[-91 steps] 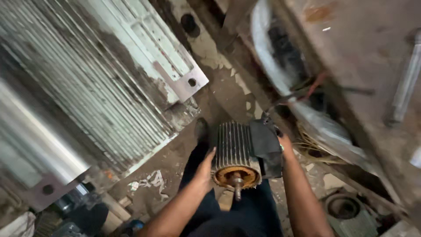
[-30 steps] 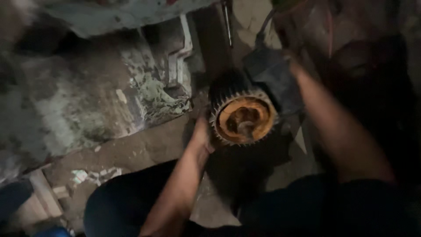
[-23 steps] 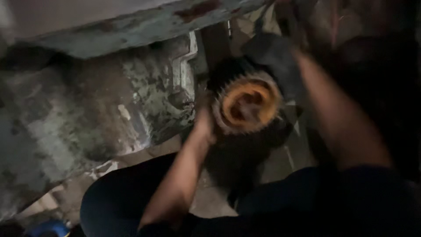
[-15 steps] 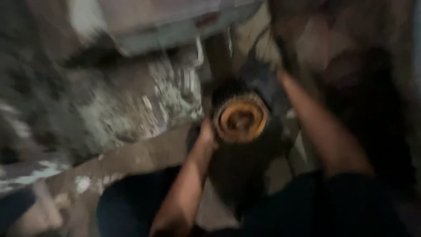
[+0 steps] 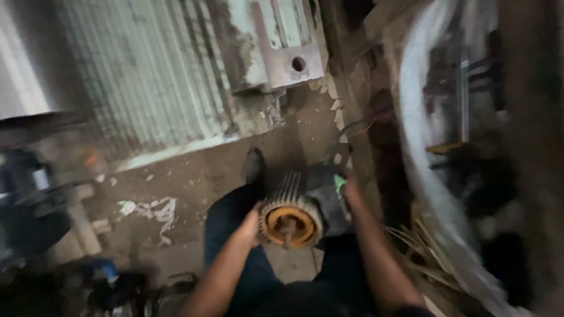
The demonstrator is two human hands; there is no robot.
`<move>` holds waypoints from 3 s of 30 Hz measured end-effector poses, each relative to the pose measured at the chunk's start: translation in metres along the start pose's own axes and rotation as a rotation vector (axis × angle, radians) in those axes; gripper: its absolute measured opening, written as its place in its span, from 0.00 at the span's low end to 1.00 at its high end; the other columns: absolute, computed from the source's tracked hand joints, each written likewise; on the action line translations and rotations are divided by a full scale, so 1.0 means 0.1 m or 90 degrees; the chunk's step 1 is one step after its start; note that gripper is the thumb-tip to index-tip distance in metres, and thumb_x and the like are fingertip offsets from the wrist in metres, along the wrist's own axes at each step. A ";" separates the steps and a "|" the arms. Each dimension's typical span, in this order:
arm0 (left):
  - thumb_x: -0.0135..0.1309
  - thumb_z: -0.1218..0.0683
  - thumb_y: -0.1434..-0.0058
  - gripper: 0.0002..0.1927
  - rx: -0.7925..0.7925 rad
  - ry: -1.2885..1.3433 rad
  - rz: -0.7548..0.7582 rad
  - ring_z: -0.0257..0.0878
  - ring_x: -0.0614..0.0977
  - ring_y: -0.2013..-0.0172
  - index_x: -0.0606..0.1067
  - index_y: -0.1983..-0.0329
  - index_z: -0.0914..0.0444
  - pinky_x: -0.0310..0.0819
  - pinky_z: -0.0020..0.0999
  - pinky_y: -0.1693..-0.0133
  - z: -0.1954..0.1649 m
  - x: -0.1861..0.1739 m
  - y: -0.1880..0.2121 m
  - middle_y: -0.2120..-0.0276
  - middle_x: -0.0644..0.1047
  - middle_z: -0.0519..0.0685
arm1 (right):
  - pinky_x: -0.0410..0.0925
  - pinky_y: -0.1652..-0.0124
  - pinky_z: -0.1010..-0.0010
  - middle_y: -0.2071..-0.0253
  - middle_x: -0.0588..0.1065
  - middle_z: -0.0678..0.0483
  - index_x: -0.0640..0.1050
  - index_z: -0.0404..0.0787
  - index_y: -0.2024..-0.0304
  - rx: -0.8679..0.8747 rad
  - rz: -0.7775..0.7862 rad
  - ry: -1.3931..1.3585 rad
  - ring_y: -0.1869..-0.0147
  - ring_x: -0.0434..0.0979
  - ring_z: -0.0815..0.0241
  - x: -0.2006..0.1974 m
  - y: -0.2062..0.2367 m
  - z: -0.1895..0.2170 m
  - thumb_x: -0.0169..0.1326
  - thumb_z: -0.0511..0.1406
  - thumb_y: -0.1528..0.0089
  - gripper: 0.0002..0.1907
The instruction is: The person holds an electric motor stator housing on a workbench while a coworker lowers the rotor into it, then steadies the assembly and adjusts the terminal box and wiring. The person then carries the assembled motor to the concrete floor and sets it down on a brick.
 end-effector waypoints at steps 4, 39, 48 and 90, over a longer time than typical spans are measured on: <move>0.31 0.37 0.29 0.36 0.058 0.144 0.095 0.53 0.78 0.40 0.73 0.33 0.65 0.72 0.52 0.38 0.60 -0.24 1.31 0.40 0.78 0.58 | 0.73 0.51 0.58 0.57 0.82 0.40 0.82 0.35 0.50 -0.227 -0.021 0.397 0.52 0.83 0.50 0.08 1.31 0.30 0.62 0.44 0.42 0.23; 0.41 0.38 0.34 0.29 0.356 0.422 0.098 0.52 0.80 0.47 0.75 0.42 0.61 0.76 0.54 0.45 -3.47 -5.99 5.97 0.48 0.79 0.53 | 0.71 0.60 0.53 0.64 0.78 0.36 0.80 0.35 0.57 -0.776 0.310 0.427 0.58 0.79 0.35 9.08 3.77 4.81 0.61 0.40 0.41 0.16; 0.37 0.34 0.33 0.34 0.211 0.437 0.012 0.57 0.77 0.46 0.74 0.41 0.63 0.73 0.57 0.45 -7.12 -6.02 6.30 0.47 0.78 0.58 | 0.73 0.56 0.56 0.60 0.79 0.36 0.81 0.35 0.53 -0.679 0.230 0.420 0.54 0.81 0.38 10.40 2.37 7.44 0.62 0.41 0.42 0.20; 0.32 0.36 0.29 0.34 -0.131 -0.600 -0.016 0.47 0.81 0.46 0.74 0.37 0.64 0.74 0.45 0.45 -21.13 -1.56 -0.88 0.45 0.80 0.54 | 0.71 0.53 0.55 0.57 0.77 0.38 0.78 0.34 0.53 -0.083 -0.519 0.062 0.53 0.79 0.39 10.75 -7.93 13.46 0.61 0.35 0.40 0.15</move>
Point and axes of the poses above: each hand's wrist, its own y-axis away from the middle knuckle, its own x-axis out of the palm, z = x × y, the point moved 1 cm from there along -y, towards the middle knuckle
